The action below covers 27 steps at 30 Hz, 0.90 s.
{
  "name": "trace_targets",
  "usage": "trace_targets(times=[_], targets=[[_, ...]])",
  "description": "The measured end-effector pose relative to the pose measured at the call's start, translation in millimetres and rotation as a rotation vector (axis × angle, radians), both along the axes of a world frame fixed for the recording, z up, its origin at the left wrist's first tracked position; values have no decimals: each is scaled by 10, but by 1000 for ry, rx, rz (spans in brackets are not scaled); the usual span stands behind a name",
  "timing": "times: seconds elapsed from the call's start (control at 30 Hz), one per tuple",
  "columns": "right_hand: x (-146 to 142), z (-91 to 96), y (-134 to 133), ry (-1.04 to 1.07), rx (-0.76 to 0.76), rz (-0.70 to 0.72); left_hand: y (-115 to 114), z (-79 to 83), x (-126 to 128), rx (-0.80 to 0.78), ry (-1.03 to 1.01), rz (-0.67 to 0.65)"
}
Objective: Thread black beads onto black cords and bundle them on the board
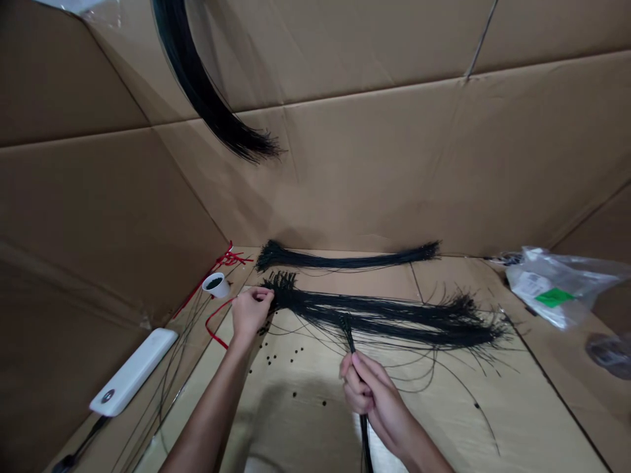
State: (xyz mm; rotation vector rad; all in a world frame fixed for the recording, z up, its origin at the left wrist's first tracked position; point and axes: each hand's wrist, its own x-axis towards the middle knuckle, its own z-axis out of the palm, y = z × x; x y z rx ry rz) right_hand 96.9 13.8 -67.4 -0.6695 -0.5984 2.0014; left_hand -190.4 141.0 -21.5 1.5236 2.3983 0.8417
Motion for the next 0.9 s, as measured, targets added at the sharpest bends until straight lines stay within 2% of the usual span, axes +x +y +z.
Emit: trace_targets(times=[0.23, 0.43, 0.53, 0.63, 0.77, 0.9], targets=[[-40, 10, -47, 6, 66, 4, 51, -93, -19, 61, -109, 47], [-81, -43, -33, -7, 114, -15, -20, -156, -19, 273, -394, 16], [-150, 33, -5, -113, 141, -73, -110, -165, 30, 351, -557, -6], [-282, 185, 89, -304, 180, -125, -225, -128, 99, 408, -686, -15], [-571, 340, 378, -538, 392, -182, -357, -38, 171, 451, -841, -29], [-917, 368, 731, -765, 766, -298, -449, 35, 202, 413, -999, -109]])
